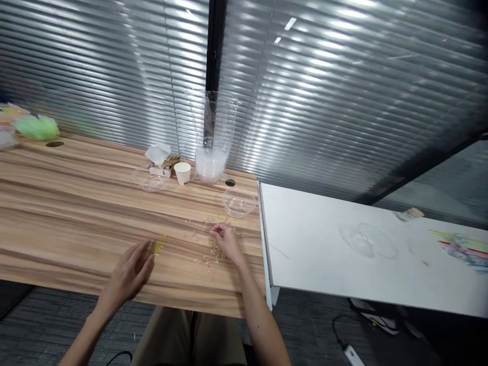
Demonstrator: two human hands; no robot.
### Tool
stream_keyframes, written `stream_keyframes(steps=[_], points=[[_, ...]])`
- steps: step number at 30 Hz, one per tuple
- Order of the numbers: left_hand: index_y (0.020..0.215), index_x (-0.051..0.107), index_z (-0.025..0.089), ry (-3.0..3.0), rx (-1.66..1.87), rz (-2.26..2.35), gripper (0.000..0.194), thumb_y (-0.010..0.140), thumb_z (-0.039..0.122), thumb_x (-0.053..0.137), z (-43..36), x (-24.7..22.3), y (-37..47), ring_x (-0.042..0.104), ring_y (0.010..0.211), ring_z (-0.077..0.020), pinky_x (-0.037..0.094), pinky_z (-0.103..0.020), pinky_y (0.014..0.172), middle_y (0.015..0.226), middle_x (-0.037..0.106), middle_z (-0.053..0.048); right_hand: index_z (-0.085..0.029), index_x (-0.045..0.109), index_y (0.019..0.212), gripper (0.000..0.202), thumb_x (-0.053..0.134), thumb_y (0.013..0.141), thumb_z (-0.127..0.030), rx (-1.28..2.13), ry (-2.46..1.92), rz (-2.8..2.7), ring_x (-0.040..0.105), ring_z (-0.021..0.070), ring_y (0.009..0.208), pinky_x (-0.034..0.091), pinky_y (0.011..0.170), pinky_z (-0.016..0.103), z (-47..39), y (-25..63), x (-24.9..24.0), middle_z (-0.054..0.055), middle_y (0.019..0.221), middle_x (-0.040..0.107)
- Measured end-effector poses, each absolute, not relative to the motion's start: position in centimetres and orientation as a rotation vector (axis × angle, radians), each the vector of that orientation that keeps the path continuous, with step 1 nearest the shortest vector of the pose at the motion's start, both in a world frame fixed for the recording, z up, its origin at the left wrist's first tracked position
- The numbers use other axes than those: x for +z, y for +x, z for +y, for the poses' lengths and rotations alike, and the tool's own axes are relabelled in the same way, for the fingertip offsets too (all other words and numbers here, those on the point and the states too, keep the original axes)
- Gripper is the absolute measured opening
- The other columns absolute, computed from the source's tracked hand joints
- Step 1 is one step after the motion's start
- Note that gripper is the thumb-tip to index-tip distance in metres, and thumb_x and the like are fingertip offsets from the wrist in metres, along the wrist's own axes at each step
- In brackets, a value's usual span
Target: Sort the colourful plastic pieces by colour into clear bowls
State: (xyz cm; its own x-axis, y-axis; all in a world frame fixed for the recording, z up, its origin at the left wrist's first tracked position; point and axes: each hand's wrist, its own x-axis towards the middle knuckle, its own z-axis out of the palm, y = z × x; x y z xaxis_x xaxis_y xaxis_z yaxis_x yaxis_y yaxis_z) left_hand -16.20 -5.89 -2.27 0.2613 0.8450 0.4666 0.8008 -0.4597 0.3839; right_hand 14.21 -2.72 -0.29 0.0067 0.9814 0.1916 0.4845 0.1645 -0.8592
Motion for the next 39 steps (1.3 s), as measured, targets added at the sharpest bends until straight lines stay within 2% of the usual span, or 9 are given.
stream_keyframes(steps=[5,10,16,25,29,39], points=[[0.126,0.048,0.016,2.418,0.942,1.608,0.047,0.092,0.047,0.040,-5.9,-2.0,-16.2,0.058,0.112,-0.0307,0.049,-0.044,0.095,0.122,0.059,-0.015,-0.016,0.069,0.076,0.020,0.057,0.079,-0.001,0.706,-1.472,-1.823,0.061,0.0154,0.078,0.042,0.074,0.023,-2.9,14.6,0.0,0.002,0.082,0.069],[0.124,0.050,0.016,2.419,0.936,1.603,0.047,0.091,0.048,0.040,-5.6,-2.3,-16.6,0.058,0.112,-0.0306,0.049,-0.044,0.095,0.122,0.060,-0.015,-0.017,0.071,0.079,0.014,0.063,0.078,-0.006,0.684,-1.500,-1.878,0.062,0.0163,0.081,0.042,0.075,0.023,-3.0,15.2,0.6,0.003,0.086,0.070],[0.123,0.052,0.017,2.416,0.958,1.590,0.048,0.089,0.049,0.041,-5.2,-2.8,-16.8,0.058,0.113,-0.0311,0.049,-0.045,0.096,0.123,0.060,-0.015,-0.016,0.070,0.068,0.013,0.067,0.072,-0.004,0.641,-1.533,-1.971,0.060,0.0176,0.085,0.040,0.081,0.025,-3.2,15.3,1.0,0.003,0.081,0.069],[0.117,0.055,0.014,2.353,0.985,1.622,0.046,0.089,0.048,0.040,-5.3,-1.8,-16.1,0.059,0.111,-0.0299,0.048,-0.044,0.096,0.119,0.062,-0.015,-0.014,0.063,0.062,0.021,0.054,0.075,0.001,0.607,-1.539,-2.027,0.054,0.0139,0.073,0.036,0.071,0.022,-3.2,15.0,1.0,0.003,0.074,0.064],[0.115,0.056,0.016,2.303,0.979,1.633,0.045,0.088,0.049,0.041,-5.0,-1.7,-16.4,0.060,0.109,-0.0283,0.049,-0.041,0.095,0.117,0.063,-0.013,-0.014,0.063,0.070,0.019,0.052,0.078,0.000,0.592,-1.535,-2.031,0.052,0.0132,0.070,0.035,0.067,0.021,-3.0,15.1,1.0,0.002,0.074,0.062],[0.109,0.060,0.015,2.311,1.027,1.591,0.044,0.089,0.049,0.041,-4.9,-2.3,-16.7,0.062,0.106,-0.0268,0.049,-0.040,0.095,0.114,0.065,-0.013,-0.014,0.063,0.073,0.018,0.053,0.080,-0.001,0.526,-1.513,-2.081,0.053,0.0148,0.072,0.036,0.071,0.022,-2.7,15.0,0.7,0.003,0.077,0.063]])
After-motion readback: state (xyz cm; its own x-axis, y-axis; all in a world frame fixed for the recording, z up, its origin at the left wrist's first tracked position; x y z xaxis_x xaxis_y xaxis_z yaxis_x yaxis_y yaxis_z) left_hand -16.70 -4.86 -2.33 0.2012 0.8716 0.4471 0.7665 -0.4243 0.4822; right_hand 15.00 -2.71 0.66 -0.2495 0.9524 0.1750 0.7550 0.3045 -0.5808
